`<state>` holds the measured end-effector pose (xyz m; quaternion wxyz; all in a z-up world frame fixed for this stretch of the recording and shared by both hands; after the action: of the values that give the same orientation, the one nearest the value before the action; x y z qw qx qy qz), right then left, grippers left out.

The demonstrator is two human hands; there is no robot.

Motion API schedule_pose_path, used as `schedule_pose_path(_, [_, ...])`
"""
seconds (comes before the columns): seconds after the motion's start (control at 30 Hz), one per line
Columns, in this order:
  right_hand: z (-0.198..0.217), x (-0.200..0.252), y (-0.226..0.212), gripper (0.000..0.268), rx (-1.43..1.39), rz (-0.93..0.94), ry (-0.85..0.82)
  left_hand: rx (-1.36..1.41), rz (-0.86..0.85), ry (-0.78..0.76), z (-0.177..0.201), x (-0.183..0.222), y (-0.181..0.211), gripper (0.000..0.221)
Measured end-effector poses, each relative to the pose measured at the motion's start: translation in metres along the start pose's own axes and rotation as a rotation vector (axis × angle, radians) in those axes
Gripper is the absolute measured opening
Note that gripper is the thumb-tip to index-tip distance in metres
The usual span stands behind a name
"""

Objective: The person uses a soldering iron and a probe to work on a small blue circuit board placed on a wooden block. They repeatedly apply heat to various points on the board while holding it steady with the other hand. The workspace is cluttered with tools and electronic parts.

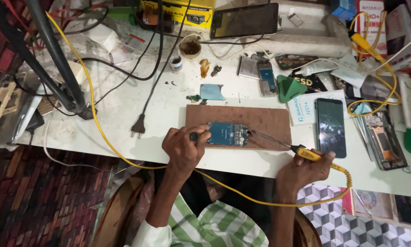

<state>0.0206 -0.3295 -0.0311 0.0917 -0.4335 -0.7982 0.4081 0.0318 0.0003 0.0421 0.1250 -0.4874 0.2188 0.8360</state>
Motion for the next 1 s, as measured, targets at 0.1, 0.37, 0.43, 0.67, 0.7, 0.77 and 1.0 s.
schedule_pose_path(0.1, [-0.005, 0.001, 0.0, 0.038, -0.041, -0.034, -0.005, -0.031, -0.004, 0.017, -0.001, 0.0, 0.0, 0.031])
schedule_pose_path(0.37, [-0.012, 0.012, -0.008, 0.042, 0.096, 0.086, -0.038, -0.011, 0.013, -0.028, 0.001, 0.001, 0.0, 0.032])
schedule_pose_path(0.43, [-0.013, 0.014, -0.011, 0.044, 0.131, 0.147, -0.068, -0.011, 0.012, -0.02, 0.0, 0.0, 0.001, 0.032])
schedule_pose_path(0.67, [-0.011, 0.017, -0.015, 0.051, 0.128, 0.184, 0.012, -0.017, 0.017, -0.013, 0.001, -0.001, 0.0, 0.031])
schedule_pose_path(0.7, [-0.012, 0.018, -0.014, 0.052, 0.147, 0.179, 0.016, -0.014, 0.019, -0.01, -0.001, -0.002, 0.0, 0.03])
schedule_pose_path(0.77, [-0.013, 0.025, -0.016, 0.054, 0.185, 0.163, 0.017, -0.003, 0.031, -0.005, 0.001, 0.0, -0.001, 0.03])
schedule_pose_path(1.0, [-0.015, 0.028, -0.02, 0.053, 0.206, 0.157, 0.075, -0.05, 0.009, 0.006, -0.001, 0.002, 0.001, 0.031])
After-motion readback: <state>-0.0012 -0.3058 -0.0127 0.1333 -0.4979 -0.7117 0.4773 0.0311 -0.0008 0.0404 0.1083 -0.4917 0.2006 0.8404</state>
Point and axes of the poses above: each hand's wrist, its own x-axis away from the middle knuckle, its own z-axis out of the back of the hand, y = z × x, the point moved 6 cm from there along -x, towards the middle knuckle, and after that the axes turned 9 degrees about -x, right-handed, at the moved point
